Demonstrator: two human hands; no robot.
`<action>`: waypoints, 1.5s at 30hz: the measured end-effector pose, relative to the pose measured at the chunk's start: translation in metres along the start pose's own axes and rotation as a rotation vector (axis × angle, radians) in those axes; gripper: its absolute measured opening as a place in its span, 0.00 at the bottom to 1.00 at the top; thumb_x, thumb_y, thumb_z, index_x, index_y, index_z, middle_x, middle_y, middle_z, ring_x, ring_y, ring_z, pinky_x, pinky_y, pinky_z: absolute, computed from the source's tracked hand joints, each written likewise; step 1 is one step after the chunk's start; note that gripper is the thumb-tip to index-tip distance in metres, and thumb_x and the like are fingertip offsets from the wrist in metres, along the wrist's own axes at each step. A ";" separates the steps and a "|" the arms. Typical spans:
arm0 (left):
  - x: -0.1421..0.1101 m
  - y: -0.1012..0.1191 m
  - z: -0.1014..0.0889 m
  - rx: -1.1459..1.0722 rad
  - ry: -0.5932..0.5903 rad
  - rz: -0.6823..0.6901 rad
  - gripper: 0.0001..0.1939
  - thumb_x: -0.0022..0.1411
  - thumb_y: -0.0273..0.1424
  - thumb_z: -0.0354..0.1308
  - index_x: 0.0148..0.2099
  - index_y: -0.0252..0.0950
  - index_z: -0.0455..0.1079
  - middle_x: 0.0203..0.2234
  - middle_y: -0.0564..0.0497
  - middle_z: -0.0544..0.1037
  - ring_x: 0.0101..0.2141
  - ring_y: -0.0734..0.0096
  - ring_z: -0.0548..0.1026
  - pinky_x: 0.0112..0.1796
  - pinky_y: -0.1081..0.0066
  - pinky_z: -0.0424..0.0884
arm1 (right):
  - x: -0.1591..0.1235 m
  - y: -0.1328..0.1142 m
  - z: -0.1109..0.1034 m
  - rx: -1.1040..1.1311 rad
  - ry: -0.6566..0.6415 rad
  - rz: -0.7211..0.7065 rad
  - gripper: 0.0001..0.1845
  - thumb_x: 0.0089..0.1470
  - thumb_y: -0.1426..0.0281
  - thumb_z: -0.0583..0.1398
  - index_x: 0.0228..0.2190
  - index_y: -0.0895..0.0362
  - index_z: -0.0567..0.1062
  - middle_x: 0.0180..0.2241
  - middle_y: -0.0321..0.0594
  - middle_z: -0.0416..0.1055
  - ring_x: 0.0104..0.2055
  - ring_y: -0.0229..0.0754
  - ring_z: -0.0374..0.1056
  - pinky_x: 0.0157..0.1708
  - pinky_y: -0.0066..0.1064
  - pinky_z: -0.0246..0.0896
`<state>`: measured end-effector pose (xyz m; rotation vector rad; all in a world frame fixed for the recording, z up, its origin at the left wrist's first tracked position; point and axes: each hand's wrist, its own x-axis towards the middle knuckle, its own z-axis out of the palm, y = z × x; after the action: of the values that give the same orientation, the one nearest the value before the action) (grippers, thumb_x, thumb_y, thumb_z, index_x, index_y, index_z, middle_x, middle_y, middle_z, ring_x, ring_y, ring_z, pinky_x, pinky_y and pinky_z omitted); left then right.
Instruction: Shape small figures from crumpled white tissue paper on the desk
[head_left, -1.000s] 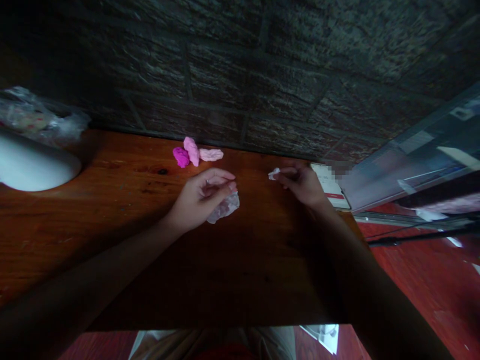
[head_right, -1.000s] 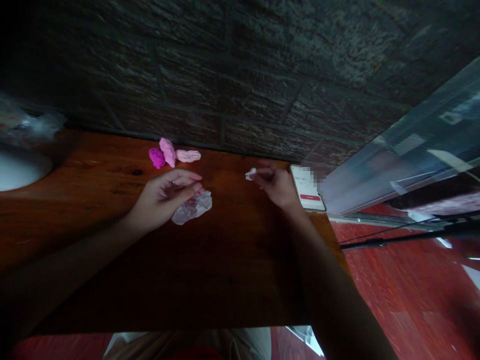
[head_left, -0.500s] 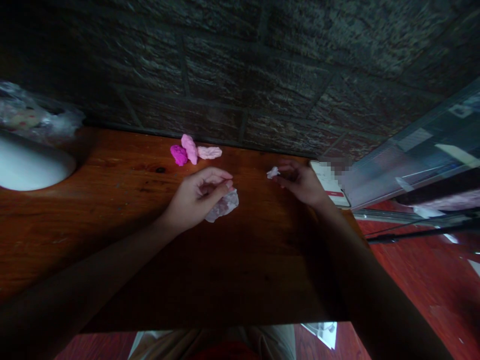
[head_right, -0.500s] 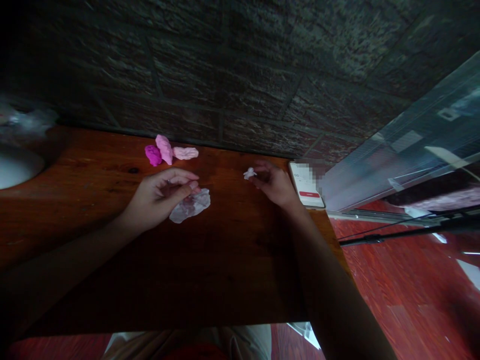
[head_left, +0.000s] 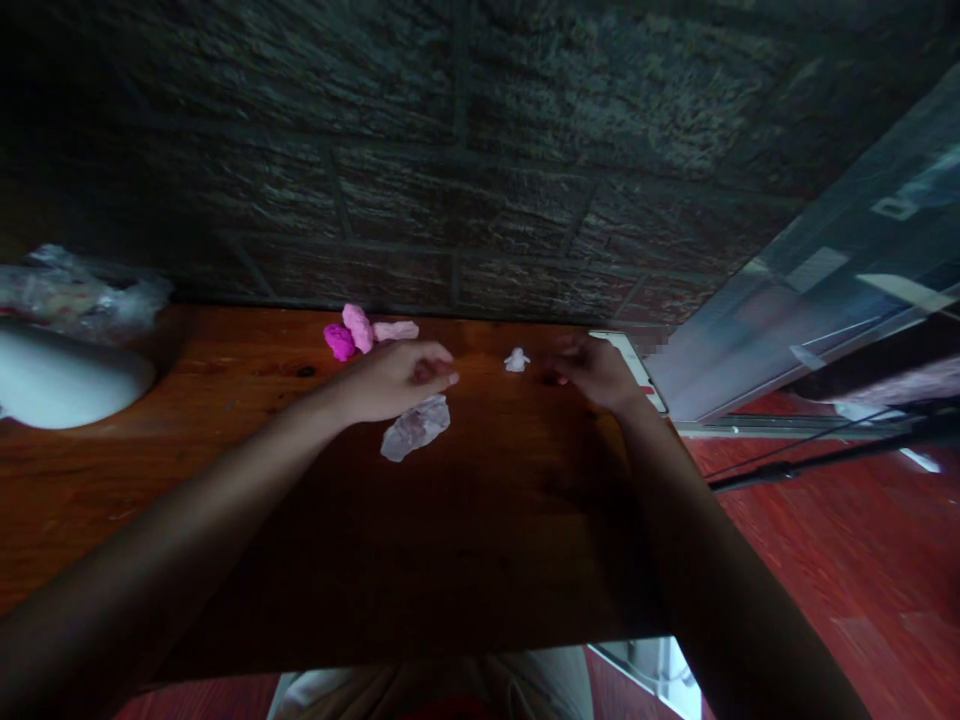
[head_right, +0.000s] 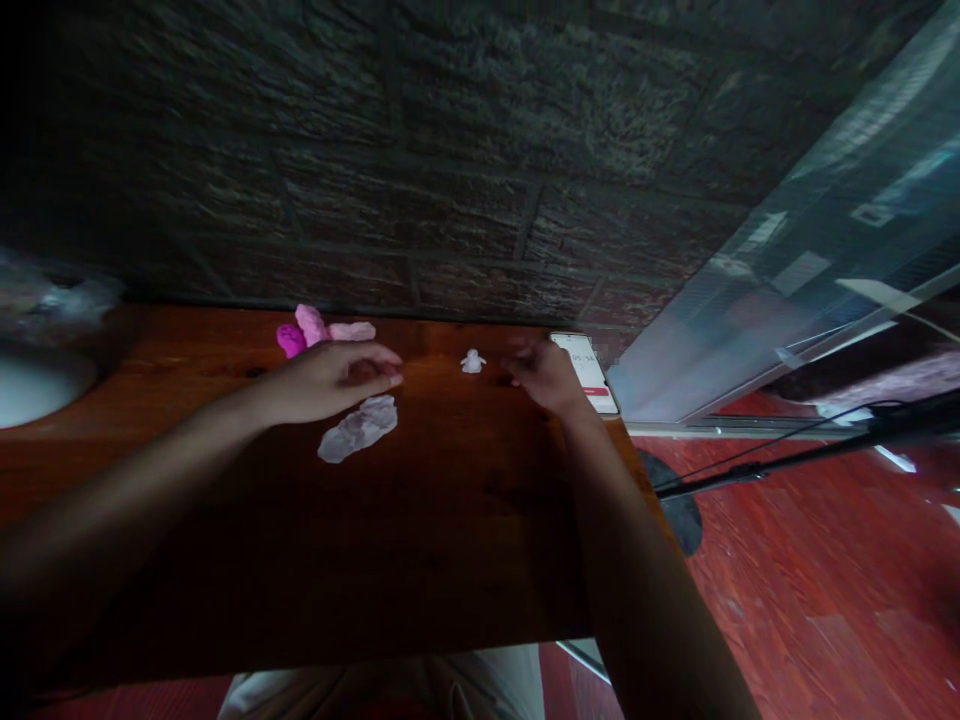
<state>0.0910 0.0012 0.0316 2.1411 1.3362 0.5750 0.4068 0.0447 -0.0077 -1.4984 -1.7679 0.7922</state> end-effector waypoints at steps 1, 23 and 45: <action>0.000 0.002 -0.003 0.049 -0.070 -0.016 0.20 0.64 0.45 0.58 0.48 0.34 0.77 0.35 0.46 0.83 0.35 0.60 0.81 0.37 0.64 0.75 | 0.000 0.001 -0.002 -0.018 0.003 0.005 0.14 0.54 0.71 0.65 0.44 0.60 0.80 0.29 0.42 0.83 0.24 0.42 0.75 0.27 0.31 0.68; 0.093 -0.012 0.074 -0.288 0.050 0.272 0.16 0.64 0.30 0.65 0.53 0.33 0.76 0.49 0.41 0.84 0.44 0.64 0.82 0.46 0.64 0.76 | -0.007 -0.012 0.003 -0.357 -0.237 -0.305 0.16 0.61 0.74 0.63 0.45 0.46 0.87 0.48 0.40 0.85 0.48 0.51 0.81 0.51 0.39 0.72; 0.096 -0.017 0.079 -0.281 0.102 0.286 0.19 0.61 0.28 0.67 0.55 0.33 0.75 0.49 0.41 0.84 0.45 0.64 0.82 0.45 0.65 0.75 | -0.010 -0.018 0.003 -0.460 -0.239 -0.312 0.15 0.62 0.72 0.63 0.46 0.46 0.87 0.47 0.40 0.84 0.46 0.50 0.80 0.48 0.37 0.70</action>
<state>0.1676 0.0773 -0.0326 2.1006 0.9366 0.9392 0.3956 0.0322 0.0037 -1.3879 -2.4147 0.4346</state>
